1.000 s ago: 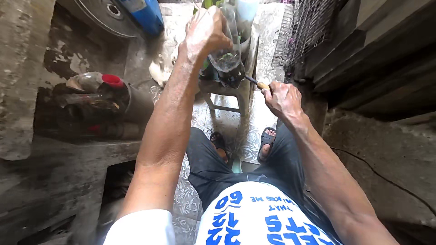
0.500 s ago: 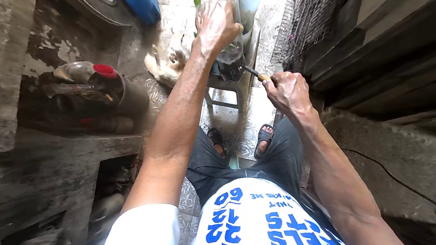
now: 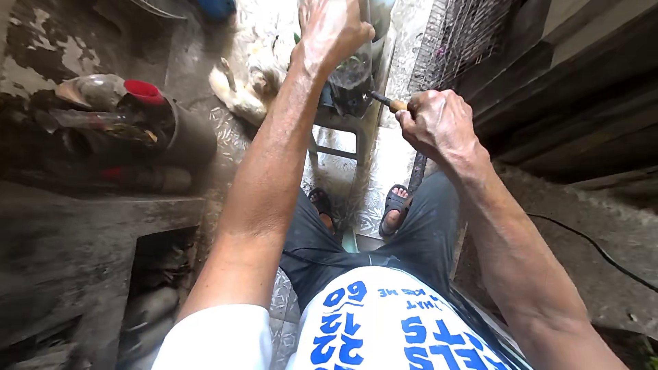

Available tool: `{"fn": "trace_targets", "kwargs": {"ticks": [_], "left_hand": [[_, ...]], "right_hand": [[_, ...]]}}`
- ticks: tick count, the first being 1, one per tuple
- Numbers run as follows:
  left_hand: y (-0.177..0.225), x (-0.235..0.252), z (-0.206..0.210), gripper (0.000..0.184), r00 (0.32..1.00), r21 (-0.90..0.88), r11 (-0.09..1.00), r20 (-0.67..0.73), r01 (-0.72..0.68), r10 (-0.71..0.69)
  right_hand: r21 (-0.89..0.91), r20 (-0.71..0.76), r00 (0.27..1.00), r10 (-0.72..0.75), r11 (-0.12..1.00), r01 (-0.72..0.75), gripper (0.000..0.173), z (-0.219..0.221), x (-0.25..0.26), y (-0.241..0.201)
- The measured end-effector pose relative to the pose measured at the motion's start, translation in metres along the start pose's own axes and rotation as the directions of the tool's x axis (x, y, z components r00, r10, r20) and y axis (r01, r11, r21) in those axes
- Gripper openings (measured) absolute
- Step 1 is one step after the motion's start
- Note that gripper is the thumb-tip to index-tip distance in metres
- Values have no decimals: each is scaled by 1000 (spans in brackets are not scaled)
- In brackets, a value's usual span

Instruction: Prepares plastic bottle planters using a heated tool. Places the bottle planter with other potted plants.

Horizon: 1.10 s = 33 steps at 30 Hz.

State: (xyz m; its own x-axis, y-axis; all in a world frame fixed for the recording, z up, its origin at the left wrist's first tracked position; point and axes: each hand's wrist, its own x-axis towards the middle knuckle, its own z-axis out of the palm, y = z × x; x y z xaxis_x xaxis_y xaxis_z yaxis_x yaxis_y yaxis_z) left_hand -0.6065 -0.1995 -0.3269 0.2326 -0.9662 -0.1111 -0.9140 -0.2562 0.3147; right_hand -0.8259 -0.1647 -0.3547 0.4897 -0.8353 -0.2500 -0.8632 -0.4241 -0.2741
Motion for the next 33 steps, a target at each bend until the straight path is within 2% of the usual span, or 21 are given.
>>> {"fn": "trace_targets", "kwargs": {"ticks": [5, 10, 14, 17, 28, 33], "left_hand": [[2, -2, -3, 36, 999, -22, 1000, 44, 18, -17], [5, 2, 1, 30, 1000, 16, 1000, -5, 16, -16], [15, 3, 6, 23, 995, 115, 988, -12, -101, 103], [15, 4, 7, 24, 993, 144, 983, 2, -116, 117], [15, -1, 8, 26, 998, 159, 985, 8, -67, 67], [21, 1, 7, 24, 1000, 177, 984, -10, -26, 28]], "right_hand": [[3, 0, 1000, 12, 1000, -12, 44, 4, 1, -2], [19, 2, 1000, 4, 1000, -4, 44, 8, 9, -2], [46, 37, 999, 2, 999, -4, 44, 18, 14, -5], [46, 38, 999, 8, 999, -10, 45, 21, 13, -7], [82, 31, 999, 29, 996, -32, 45, 33, 13, -2], [123, -27, 999, 18, 992, -14, 43, 26, -9, 4]]}}
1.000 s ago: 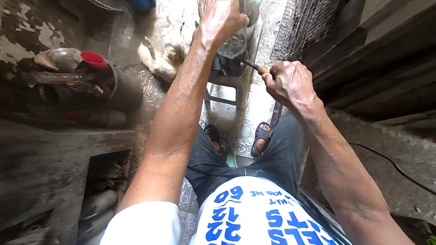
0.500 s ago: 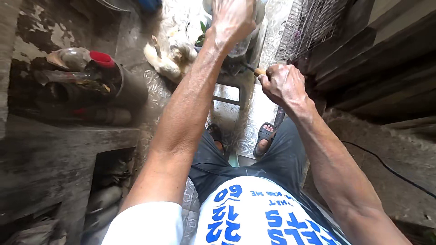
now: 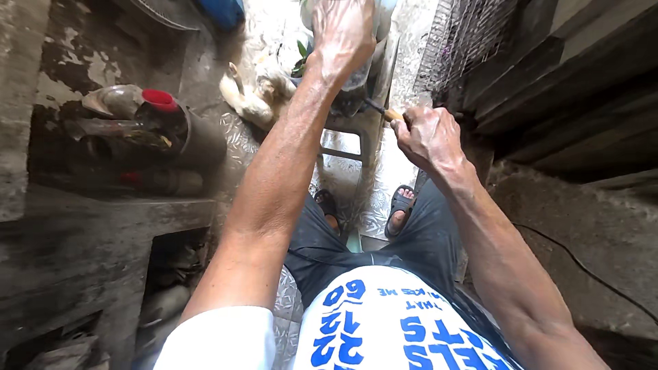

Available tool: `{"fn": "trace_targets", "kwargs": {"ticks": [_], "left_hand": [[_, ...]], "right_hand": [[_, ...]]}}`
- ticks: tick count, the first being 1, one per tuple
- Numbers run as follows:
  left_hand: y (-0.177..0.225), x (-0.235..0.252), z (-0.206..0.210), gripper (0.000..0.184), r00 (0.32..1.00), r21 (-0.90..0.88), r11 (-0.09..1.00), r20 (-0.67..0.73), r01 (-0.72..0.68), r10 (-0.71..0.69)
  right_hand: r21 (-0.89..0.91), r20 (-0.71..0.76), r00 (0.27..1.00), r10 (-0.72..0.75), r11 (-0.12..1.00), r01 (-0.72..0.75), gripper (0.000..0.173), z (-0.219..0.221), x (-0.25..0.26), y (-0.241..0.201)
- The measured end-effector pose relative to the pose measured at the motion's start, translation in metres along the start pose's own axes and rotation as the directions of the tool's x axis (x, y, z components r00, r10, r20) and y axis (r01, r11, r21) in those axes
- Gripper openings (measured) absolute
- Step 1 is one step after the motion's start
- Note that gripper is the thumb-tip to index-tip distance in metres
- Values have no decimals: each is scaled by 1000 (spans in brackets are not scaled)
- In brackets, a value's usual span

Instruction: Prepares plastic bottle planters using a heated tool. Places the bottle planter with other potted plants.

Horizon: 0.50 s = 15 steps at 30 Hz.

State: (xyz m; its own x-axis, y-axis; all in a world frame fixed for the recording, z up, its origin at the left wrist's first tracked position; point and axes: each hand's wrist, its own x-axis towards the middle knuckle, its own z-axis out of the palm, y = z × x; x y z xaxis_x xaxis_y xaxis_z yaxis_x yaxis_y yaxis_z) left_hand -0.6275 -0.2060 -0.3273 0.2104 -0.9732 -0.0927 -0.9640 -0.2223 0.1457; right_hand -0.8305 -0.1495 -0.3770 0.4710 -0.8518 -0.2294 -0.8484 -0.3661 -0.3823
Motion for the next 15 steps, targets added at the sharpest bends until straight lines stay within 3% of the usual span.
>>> {"fn": "trace_targets", "kwargs": {"ticks": [15], "left_hand": [[-2, 4, 0, 26, 999, -20, 999, 15, 35, -35]], "right_hand": [[56, 0, 1000, 4, 998, -4, 45, 27, -6, 2]]}}
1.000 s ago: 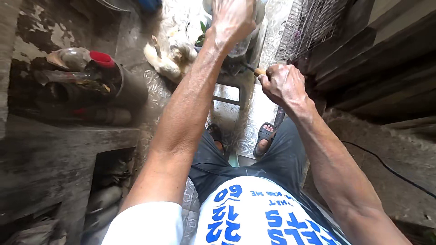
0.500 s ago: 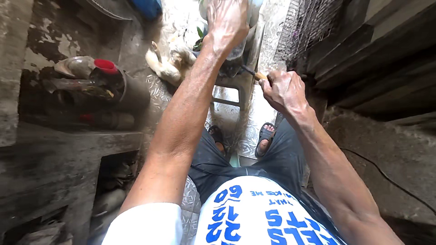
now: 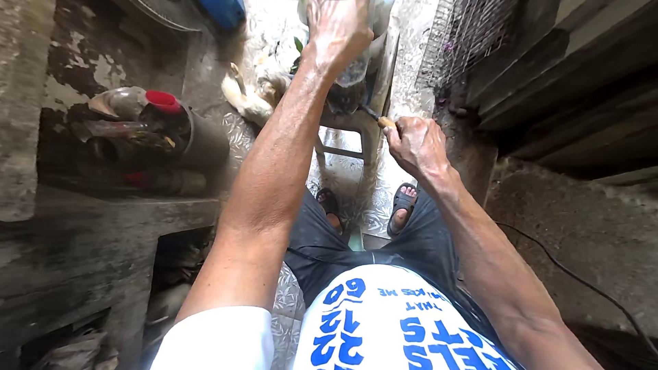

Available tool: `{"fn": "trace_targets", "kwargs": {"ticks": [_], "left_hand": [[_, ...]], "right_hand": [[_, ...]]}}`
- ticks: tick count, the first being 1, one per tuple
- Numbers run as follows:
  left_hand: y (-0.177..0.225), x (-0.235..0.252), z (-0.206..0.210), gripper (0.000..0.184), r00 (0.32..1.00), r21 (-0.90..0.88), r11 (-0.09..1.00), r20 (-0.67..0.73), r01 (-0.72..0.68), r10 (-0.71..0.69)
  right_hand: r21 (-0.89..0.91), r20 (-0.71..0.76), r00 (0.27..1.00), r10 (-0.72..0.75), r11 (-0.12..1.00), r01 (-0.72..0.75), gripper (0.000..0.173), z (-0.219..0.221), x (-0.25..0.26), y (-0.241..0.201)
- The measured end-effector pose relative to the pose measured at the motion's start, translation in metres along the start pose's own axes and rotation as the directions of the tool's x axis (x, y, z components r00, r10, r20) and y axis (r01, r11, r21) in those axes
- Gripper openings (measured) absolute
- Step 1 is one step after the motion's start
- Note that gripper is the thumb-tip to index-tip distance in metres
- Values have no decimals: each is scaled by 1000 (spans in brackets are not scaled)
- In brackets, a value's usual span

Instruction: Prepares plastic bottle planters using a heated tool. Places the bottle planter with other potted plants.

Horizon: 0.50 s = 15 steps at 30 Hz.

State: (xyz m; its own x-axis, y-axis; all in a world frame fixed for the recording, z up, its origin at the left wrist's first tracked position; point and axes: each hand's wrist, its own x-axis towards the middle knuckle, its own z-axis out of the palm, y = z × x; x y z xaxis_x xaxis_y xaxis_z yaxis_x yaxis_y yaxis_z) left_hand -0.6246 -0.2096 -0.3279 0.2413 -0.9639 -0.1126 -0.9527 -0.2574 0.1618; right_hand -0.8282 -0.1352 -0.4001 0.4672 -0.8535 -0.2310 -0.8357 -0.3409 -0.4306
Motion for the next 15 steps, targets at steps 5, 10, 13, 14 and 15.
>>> {"fn": "trace_targets", "kwargs": {"ticks": [5, 10, 13, 14, 15], "left_hand": [[-2, 0, 2, 26, 1000, -26, 1000, -17, -8, 7], [-2, -1, 1, 26, 999, -48, 999, -23, -24, 23], [-4, 0, 3, 25, 999, -67, 997, -21, -26, 25], [-4, 1, 3, 25, 1000, -67, 997, -19, -26, 25], [-4, 1, 3, 26, 1000, -64, 998, -14, -29, 28]], "right_hand": [[22, -36, 999, -30, 999, 31, 46, 4, -3, 3], [46, -65, 998, -26, 999, 29, 45, 4, -4, 3], [61, -68, 998, -17, 998, 21, 45, 8, -5, 3], [59, -72, 997, -17, 998, 21, 45, 9, -4, 3], [50, -79, 997, -18, 999, 22, 46, 11, -4, 4]]}}
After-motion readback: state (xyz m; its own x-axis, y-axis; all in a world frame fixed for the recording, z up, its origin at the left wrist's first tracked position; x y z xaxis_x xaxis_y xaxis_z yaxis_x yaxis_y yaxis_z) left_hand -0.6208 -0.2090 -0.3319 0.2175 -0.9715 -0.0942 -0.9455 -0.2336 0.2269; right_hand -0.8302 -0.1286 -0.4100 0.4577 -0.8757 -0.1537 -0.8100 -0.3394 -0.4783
